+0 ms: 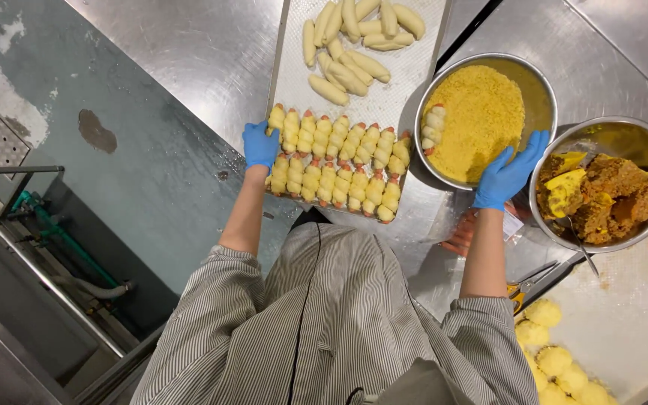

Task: Preparing sausage rolls by wrapping individual sausages in pastry dough and coating them in breadcrumbs.

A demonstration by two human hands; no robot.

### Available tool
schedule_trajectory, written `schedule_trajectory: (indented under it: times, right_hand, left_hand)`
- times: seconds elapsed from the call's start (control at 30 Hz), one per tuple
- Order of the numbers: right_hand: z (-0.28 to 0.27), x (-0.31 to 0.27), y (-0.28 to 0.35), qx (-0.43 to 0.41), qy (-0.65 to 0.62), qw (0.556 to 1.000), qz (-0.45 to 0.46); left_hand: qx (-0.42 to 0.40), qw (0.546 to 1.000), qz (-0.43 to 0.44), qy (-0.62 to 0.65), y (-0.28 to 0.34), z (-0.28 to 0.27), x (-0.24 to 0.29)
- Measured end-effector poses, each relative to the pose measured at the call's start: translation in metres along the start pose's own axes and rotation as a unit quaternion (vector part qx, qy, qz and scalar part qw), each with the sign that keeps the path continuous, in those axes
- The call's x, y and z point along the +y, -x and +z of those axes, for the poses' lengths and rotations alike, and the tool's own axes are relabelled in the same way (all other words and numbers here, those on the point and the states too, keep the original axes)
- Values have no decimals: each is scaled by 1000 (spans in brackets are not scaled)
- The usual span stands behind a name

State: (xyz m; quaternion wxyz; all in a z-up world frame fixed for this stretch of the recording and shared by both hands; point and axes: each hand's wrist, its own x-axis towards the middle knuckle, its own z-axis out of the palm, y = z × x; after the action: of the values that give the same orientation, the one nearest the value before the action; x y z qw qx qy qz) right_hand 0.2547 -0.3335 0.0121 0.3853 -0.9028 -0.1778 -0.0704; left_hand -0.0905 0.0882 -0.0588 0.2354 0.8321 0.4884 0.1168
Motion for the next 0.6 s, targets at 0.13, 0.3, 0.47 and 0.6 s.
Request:
schedule_trajectory:
  times: [0.13,0.3,0.47,0.6]
  right_hand:
    - [-3,0,5,4,5,1000,-2]
    - [-3,-4,1,-5,4,1000,12]
    - [-1,3,-1,1,10,1000,-2]
    - [0,6,-1,1,27,1000,-5]
  left_hand:
    - [54,997,48,-5,9,-44,47]
    - [-16,986,160,-35,14,-26,45]
    - [-10,983,181,-37,22,-9,63]
    - [-31,959,281,-12,41,7,87]
